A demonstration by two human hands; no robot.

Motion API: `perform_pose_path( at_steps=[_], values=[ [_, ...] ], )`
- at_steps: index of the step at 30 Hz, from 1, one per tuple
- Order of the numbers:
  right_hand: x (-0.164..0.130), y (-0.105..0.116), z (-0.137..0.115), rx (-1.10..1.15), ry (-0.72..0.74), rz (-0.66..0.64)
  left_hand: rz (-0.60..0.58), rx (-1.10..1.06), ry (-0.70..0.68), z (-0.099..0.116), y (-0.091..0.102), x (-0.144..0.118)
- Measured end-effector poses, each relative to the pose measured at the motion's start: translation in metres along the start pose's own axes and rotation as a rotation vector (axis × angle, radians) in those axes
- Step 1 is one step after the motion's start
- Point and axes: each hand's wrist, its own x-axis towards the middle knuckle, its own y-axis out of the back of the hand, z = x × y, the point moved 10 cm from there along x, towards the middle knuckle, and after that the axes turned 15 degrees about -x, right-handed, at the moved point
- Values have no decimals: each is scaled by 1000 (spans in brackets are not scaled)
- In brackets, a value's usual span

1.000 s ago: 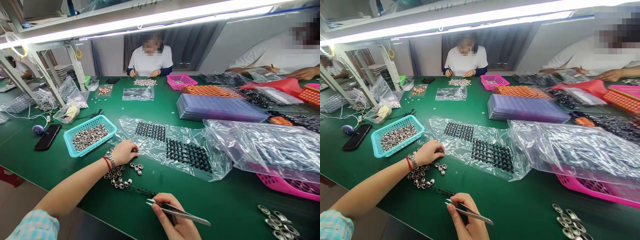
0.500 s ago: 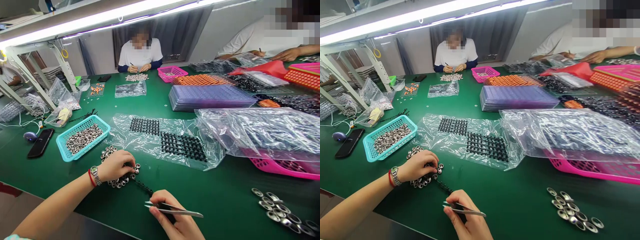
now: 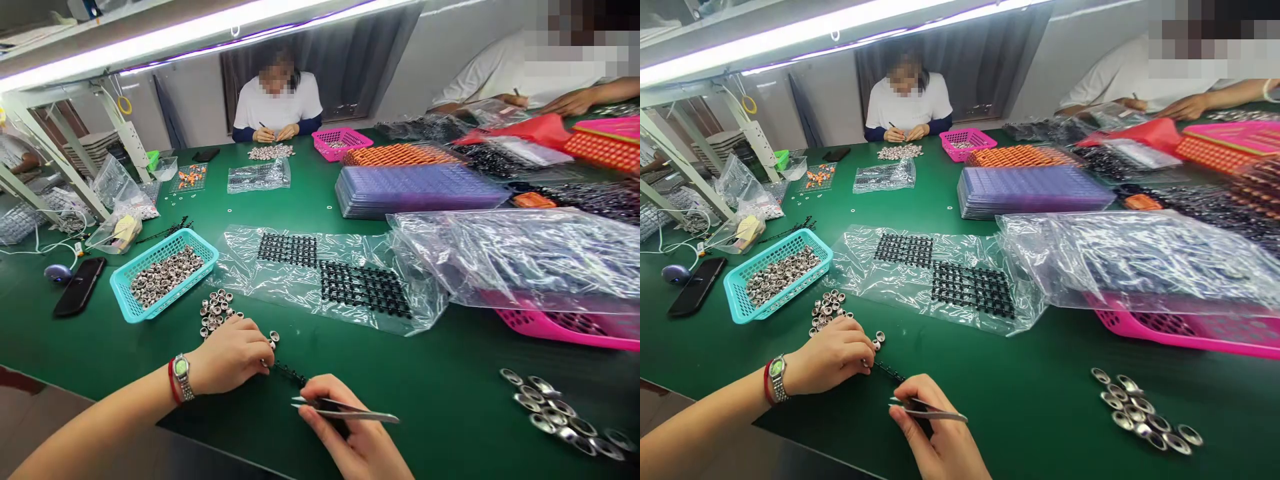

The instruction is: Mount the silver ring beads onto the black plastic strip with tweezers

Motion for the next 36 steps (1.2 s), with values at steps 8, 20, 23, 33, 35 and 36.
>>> perform_pose_path(
  at_steps=[8, 20, 23, 33, 35, 36],
  values=[
    [-2, 17, 16, 125, -174, 141, -7, 177, -40, 30, -10, -10],
    [-5, 26, 16, -85, -333, 319, 242, -85, -106, 58, -18, -32],
    [3, 30, -2, -142, -224, 389, 191, -139, -224, 63, -32, -33],
    [6, 35, -18, -270, -141, 429, 168, -92, -270, 62, -48, -33],
    [6, 36, -21, -289, -119, 432, 158, -93, -265, 62, -49, -32],
    [7, 36, -22, -296, -108, 431, 152, -92, -261, 62, -50, -32]
  ],
)
